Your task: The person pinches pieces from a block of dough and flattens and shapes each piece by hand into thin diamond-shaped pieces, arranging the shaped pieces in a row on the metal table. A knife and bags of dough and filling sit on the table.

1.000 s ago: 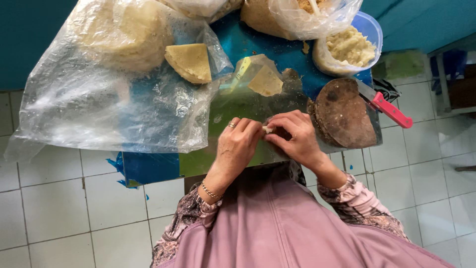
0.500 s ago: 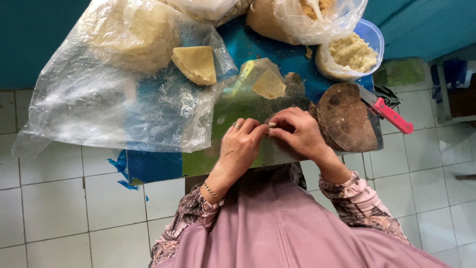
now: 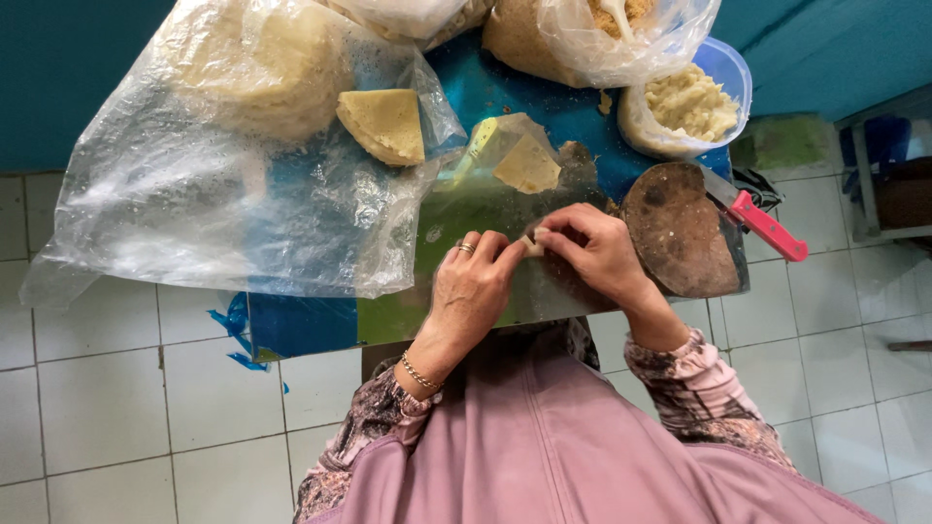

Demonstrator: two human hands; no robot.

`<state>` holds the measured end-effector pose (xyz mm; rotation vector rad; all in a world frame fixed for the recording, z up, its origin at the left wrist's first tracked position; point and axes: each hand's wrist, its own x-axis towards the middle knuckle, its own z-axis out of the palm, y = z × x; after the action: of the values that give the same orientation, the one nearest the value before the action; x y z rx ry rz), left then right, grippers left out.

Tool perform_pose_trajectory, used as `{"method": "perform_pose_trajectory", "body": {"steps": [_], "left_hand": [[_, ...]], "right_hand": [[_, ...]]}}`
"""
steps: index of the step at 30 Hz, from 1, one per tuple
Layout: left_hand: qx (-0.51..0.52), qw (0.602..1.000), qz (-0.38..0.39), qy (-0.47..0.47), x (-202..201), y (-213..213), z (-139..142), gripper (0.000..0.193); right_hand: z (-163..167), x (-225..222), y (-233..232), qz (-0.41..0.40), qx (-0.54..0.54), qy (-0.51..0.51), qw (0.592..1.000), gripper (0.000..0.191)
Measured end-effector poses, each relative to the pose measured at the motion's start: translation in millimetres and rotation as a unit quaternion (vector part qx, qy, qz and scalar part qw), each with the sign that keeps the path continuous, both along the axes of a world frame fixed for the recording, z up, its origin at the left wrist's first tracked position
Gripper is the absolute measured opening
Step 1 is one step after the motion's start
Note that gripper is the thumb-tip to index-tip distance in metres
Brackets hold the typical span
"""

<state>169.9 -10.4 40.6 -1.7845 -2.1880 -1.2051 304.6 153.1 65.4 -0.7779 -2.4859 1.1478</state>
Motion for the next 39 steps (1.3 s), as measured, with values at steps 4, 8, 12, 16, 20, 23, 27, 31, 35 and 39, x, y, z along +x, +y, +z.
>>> {"method": "perform_pose_trajectory", "body": {"steps": [4, 8, 12, 16, 20, 23, 27, 31, 35, 39], "left_hand": [[-0.008, 1.0, 0.005, 0.003, 0, 1, 1, 0.027], [-0.003, 1.0, 0.009, -0.005, 0, 2, 0, 0.027], [-0.008, 1.0, 0.009, -0.024, -1, 4, 0, 0.014], [-0.004, 1.0, 0.004, -0.027, -1, 3, -1, 0.01], [-0.002, 0.999, 0.0, -0.039, -2, 3, -2, 0.012], [-0.016, 1.0, -0.009, -0.025, -4, 2, -1, 0.013], [-0.006, 1.0, -0.017, -0.017, -6, 3, 2, 0.01], [-0.029, 0.999, -0.028, 0.005, -5, 5, 2, 0.008], [-0.025, 0.998, -0.03, 0.041, -3, 9, -3, 0.015], [-0.01, 1.0, -0.021, 0.01, 1, 16, -7, 0.017]], "right_hand": [[6, 3, 2, 0.088, 0.169, 0.061, 0.98, 0.016], [11, -1, 6, 0.125, 0.277, 0.044, 0.952, 0.023], [23, -3, 12, 0.191, 0.337, 0.002, 0.922, 0.031], [32, -4, 9, 0.232, 0.411, -0.031, 0.881, 0.037], [36, -3, 8, 0.276, 0.528, -0.046, 0.802, 0.036], [41, 6, 21, 0.3, 0.545, -0.085, 0.778, 0.035], [48, 27, 57, 0.187, 0.453, -0.087, 0.867, 0.021], [52, 41, 116, -0.033, 0.552, -0.189, 0.811, 0.023], [29, 45, 143, -0.038, 0.634, -0.183, 0.75, 0.025], [9, 47, 146, -0.009, 0.515, -0.098, 0.852, 0.012]]}}
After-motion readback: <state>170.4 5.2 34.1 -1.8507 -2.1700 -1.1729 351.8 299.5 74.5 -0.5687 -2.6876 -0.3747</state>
